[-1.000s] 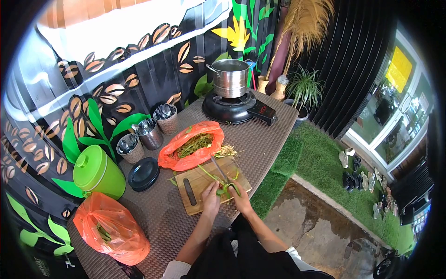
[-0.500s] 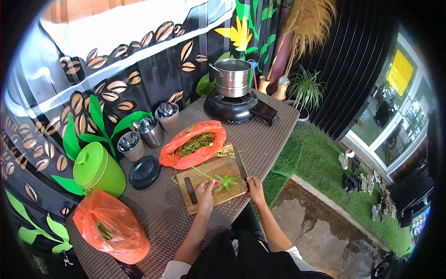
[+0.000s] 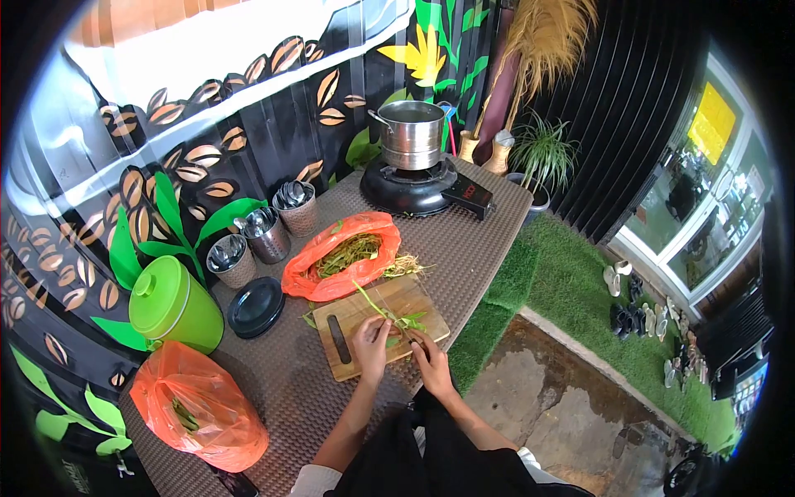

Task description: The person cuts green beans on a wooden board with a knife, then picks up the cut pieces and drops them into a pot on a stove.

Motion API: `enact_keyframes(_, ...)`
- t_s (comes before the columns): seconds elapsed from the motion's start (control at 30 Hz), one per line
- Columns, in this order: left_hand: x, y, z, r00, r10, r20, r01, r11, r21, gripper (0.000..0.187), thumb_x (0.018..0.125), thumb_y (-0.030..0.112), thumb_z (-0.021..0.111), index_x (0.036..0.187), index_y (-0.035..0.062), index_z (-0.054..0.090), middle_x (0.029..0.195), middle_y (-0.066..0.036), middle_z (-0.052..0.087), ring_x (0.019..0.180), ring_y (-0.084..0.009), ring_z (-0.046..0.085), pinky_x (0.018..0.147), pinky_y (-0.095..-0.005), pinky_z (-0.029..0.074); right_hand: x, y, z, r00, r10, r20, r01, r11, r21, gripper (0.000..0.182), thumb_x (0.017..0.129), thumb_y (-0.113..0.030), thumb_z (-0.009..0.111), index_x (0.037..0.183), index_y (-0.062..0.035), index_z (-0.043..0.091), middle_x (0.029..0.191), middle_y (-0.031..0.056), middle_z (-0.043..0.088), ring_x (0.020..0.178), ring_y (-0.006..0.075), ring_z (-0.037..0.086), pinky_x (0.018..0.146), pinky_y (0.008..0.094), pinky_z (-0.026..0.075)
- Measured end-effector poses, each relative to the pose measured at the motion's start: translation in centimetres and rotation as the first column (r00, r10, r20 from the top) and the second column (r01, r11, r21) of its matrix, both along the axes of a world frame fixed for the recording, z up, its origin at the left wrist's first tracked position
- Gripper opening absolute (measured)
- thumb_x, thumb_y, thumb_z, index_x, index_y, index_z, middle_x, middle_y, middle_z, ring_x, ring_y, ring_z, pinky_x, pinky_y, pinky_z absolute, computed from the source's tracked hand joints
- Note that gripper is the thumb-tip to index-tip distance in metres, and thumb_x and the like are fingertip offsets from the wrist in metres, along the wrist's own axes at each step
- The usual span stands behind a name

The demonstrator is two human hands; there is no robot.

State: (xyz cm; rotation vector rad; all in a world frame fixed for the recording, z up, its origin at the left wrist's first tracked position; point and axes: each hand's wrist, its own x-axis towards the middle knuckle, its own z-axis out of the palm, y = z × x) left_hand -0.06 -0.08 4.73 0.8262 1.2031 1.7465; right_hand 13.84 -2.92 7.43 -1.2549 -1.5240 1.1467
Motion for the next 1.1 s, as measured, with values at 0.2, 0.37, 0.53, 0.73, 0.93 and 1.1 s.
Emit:
enact_keyframes(0.2,0.7,-0.3,0.8,0.993,-0.095,0.067,0.086,0.989,0.117,0.015,0.091,0.001,0.058,0.105,-0.0039,0.057,0.091,-0.008,0.063,0.084,-0.0124,0.061,0.076,-0.0245,0.050,0.9,0.2,-0.7,0.991,-0.014,0.135,0.000,0.995,0.100,0.042,0.095,-0.027,0.053,0.130,-0.0057,0.049,0.118,0.0229,0.059,0.112,0.0370,0.056,0.095,0.0399,0.043)
enact_keyframes(0.37,0.9,0.1,-0.4,0.998,-0.060,-0.018,0.062,0.987,0.151,0.016,0.092,0.000,0.056,0.107,-0.0033,0.055,0.094,-0.006,0.060,0.086,-0.0114,0.059,0.075,-0.0243,0.049,1.1,0.4,-0.4,0.997,0.027,0.067,-0.030,0.999,0.045,0.045,0.094,-0.020,0.055,0.137,-0.0082,0.044,0.113,0.0170,0.061,0.103,0.0244,0.061,0.089,0.0332,0.045)
enact_keyframes(0.53,1.1,0.2,-0.6,0.999,-0.019,-0.037,0.024,0.990,0.137,0.016,0.092,0.001,0.057,0.107,-0.0025,0.055,0.093,-0.005,0.060,0.086,-0.0106,0.058,0.075,-0.0238,0.049,1.0,0.8,-1.2,0.977,0.100,-0.189,-0.097,0.995,0.024,0.044,0.096,-0.014,0.052,0.139,-0.0096,0.042,0.073,-0.0021,0.048,0.066,0.0080,0.044,0.062,0.0226,0.039)
enact_keyframes(0.73,2.0,0.0,0.1,0.999,0.017,0.048,-0.021,0.996,0.091,0.011,0.093,0.004,0.057,0.102,0.0002,0.054,0.091,-0.003,0.056,0.086,-0.0093,0.055,0.078,-0.0238,0.045,1.3,0.7,-1.6,0.970,0.061,-0.233,-0.080,0.994,-0.071,0.039,0.095,-0.016,0.055,0.133,-0.0093,0.049,0.087,0.0008,0.056,0.073,0.0073,0.048,0.067,0.0229,0.042)
enact_keyframes(0.93,3.3,-0.5,-0.9,0.994,0.111,0.002,-0.110,0.987,0.116,0.012,0.093,0.003,0.055,0.104,-0.0003,0.052,0.094,-0.005,0.058,0.087,-0.0116,0.057,0.078,-0.0252,0.047,0.3,1.1,-2.1,0.985,-0.074,-0.159,0.083,0.995,0.047,0.032,0.095,-0.014,0.055,0.126,-0.0061,0.054,0.072,-0.0048,0.048,0.064,0.0048,0.042,0.057,0.0198,0.036)
enact_keyframes(1.1,2.6,-0.5,-0.7,0.982,0.184,-0.047,-0.173,0.970,0.171,0.012,0.094,0.004,0.053,0.105,-0.0011,0.050,0.095,-0.009,0.061,0.085,-0.0146,0.060,0.077,-0.0266,0.049,0.7,2.9,-2.3,0.967,-0.142,-0.210,0.105,0.978,-0.178,0.025,0.098,-0.022,0.049,0.114,-0.0046,0.058,0.066,-0.0007,0.050,0.054,0.0066,0.044,0.050,0.0220,0.038)
